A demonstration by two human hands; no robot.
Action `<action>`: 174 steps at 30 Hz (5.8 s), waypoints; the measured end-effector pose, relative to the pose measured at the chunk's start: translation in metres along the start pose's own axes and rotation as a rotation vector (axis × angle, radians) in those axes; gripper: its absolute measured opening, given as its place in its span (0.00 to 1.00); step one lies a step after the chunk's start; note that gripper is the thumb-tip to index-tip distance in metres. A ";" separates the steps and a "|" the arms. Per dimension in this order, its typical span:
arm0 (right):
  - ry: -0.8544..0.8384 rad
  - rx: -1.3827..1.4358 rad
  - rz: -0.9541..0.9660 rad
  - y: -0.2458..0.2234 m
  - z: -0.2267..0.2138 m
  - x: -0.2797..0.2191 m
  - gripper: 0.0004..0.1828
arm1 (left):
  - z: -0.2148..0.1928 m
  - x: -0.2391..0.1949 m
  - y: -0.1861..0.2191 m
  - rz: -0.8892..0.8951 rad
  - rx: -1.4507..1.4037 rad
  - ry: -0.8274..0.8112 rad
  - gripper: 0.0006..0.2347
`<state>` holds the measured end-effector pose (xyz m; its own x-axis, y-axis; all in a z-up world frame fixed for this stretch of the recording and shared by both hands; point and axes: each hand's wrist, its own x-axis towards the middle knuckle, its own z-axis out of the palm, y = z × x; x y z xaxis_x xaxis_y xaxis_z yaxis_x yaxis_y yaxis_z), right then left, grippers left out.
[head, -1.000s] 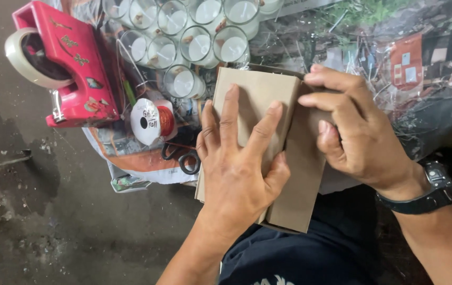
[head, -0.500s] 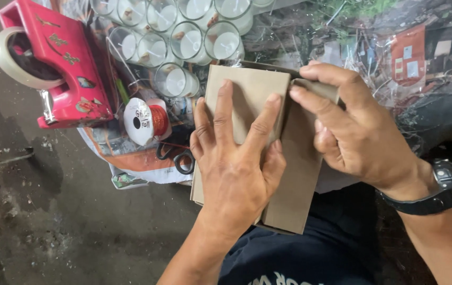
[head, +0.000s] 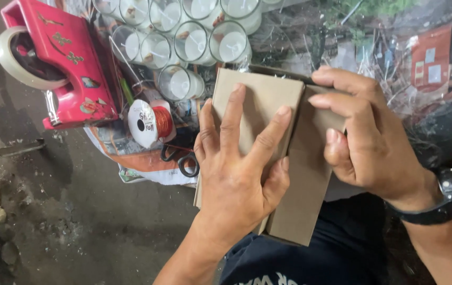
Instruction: The person wraps small glass candles in plastic, secures them with tape using a dispenser, and places them into a cardboard divider box.
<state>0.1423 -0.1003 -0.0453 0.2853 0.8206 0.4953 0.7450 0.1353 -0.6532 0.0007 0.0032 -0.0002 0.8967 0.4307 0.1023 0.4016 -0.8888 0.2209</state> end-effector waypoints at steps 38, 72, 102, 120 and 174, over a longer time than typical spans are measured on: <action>-0.048 -0.141 -0.272 0.034 0.004 0.011 0.25 | 0.005 0.010 0.010 -0.039 0.101 0.002 0.13; -0.568 -0.576 -0.376 -0.039 -0.014 -0.016 0.42 | -0.020 0.004 -0.057 0.443 -0.132 -0.403 0.41; -0.400 -0.448 -0.269 -0.042 -0.008 -0.034 0.22 | -0.025 -0.054 -0.044 0.124 -0.941 0.031 0.16; -0.339 -0.307 -0.353 -0.024 -0.011 -0.037 0.28 | -0.003 -0.041 0.030 -0.157 -1.454 0.002 0.15; 0.037 0.062 0.720 -0.075 -0.023 -0.087 0.27 | -0.043 0.000 -0.011 0.096 -0.085 0.137 0.09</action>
<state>0.0755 -0.1949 -0.0261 0.7135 0.6988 -0.0513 0.3295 -0.3993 -0.8555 -0.0115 0.0202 0.0388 0.8942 0.3671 0.2563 0.2933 -0.9128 0.2842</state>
